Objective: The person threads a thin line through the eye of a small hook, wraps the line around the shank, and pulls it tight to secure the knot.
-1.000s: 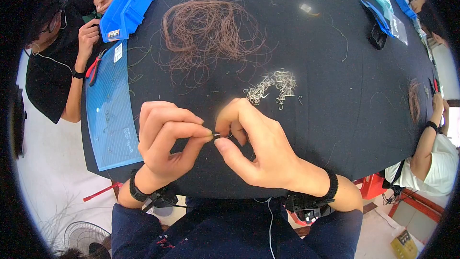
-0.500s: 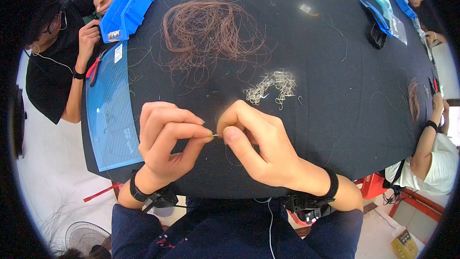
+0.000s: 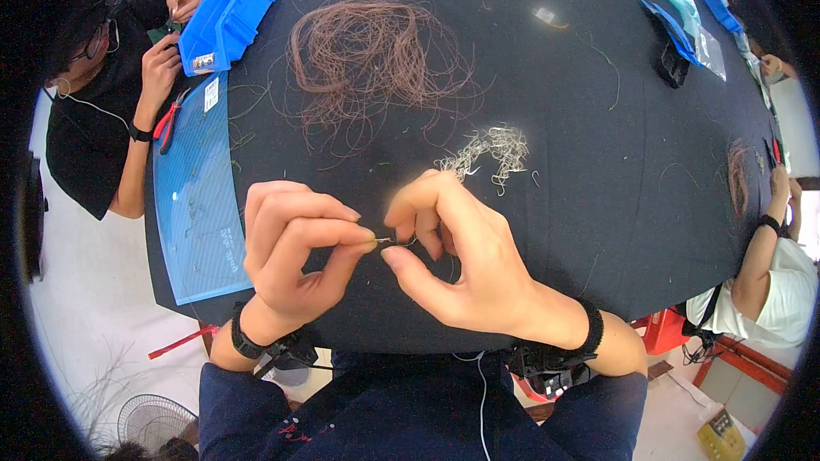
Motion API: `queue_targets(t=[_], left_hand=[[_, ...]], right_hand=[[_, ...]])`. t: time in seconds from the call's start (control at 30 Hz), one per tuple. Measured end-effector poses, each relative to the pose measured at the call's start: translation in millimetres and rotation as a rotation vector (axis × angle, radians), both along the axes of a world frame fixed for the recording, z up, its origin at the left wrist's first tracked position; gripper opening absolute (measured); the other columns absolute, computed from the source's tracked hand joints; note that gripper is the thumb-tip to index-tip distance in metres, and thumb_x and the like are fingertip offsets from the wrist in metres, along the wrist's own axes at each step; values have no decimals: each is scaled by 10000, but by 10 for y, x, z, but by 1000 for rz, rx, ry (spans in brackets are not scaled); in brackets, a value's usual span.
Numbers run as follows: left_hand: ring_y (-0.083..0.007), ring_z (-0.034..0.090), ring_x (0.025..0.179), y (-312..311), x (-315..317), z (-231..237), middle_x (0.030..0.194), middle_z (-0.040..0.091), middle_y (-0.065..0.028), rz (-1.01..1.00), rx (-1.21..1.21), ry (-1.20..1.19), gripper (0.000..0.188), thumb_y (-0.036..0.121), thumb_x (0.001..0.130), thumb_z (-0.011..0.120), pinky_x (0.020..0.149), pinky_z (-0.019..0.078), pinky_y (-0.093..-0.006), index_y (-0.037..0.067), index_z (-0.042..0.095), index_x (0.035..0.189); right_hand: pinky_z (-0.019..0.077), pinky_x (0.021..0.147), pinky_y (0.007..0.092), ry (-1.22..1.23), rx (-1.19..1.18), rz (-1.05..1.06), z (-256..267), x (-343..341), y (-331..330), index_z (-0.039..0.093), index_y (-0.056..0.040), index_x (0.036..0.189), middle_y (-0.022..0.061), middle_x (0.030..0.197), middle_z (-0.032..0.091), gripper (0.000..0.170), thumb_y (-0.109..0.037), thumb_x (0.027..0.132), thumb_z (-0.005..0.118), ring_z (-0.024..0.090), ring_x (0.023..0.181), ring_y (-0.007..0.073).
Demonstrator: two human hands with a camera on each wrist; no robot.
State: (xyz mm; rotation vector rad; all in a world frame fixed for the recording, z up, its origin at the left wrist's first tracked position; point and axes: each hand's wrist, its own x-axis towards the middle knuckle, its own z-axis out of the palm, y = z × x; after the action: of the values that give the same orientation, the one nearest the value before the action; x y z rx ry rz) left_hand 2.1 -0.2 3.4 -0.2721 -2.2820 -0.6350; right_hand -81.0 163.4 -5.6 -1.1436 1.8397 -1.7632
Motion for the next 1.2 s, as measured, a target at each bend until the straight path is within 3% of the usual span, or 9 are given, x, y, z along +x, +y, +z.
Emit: queue_targets(t=[0.27,0.43,0.63,0.73,0.83,0.93,1.2], left_hand=[[-183,527,710,10,7,-23,792,602,14,-5,-38,11,216,108,546,750,608,419,-291,98,644,735],[-182,531,715,15,9,-16,794,603,15,8,-41,10,218,103,542,744,613,418,-291,98,646,736],[-186,512,747,8,31,-13,827,605,1,-8,-36,-31,210,67,613,768,660,408,-291,120,640,772],[-186,529,713,17,10,-16,796,603,14,4,-31,5,213,97,548,745,613,417,-296,99,643,734],[-189,526,708,24,5,4,791,600,10,-11,4,-23,213,88,550,746,612,417,-301,101,636,732],[-190,523,701,22,11,10,784,597,7,-5,20,-34,213,80,553,746,612,418,-303,102,628,730],[-189,524,701,21,6,-5,789,600,10,-10,11,-10,208,90,558,749,608,417,-301,101,630,729]], right_hand=[[373,492,253,3,102,63,40,-15,39,534,-7,840,57,704,521,40,-17,828,571,474,552,114],[388,503,274,-14,70,165,-60,-73,64,529,1,829,76,678,522,96,-68,890,505,508,565,147],[361,471,236,-154,109,63,24,-28,35,523,-6,801,52,669,512,78,-58,842,564,481,536,111],[343,457,221,-94,109,47,10,-18,50,523,-18,801,31,675,502,82,-21,779,601,444,515,85],[342,457,221,34,16,22,-46,-13,35,523,-27,818,19,697,498,133,15,729,613,420,520,75],[339,458,223,3,21,-13,-7,0,5,523,-26,843,18,724,507,173,39,707,609,408,525,80],[327,462,235,22,34,17,27,-24,31,545,-12,827,39,712,509,121,35,736,609,395,512,89]])
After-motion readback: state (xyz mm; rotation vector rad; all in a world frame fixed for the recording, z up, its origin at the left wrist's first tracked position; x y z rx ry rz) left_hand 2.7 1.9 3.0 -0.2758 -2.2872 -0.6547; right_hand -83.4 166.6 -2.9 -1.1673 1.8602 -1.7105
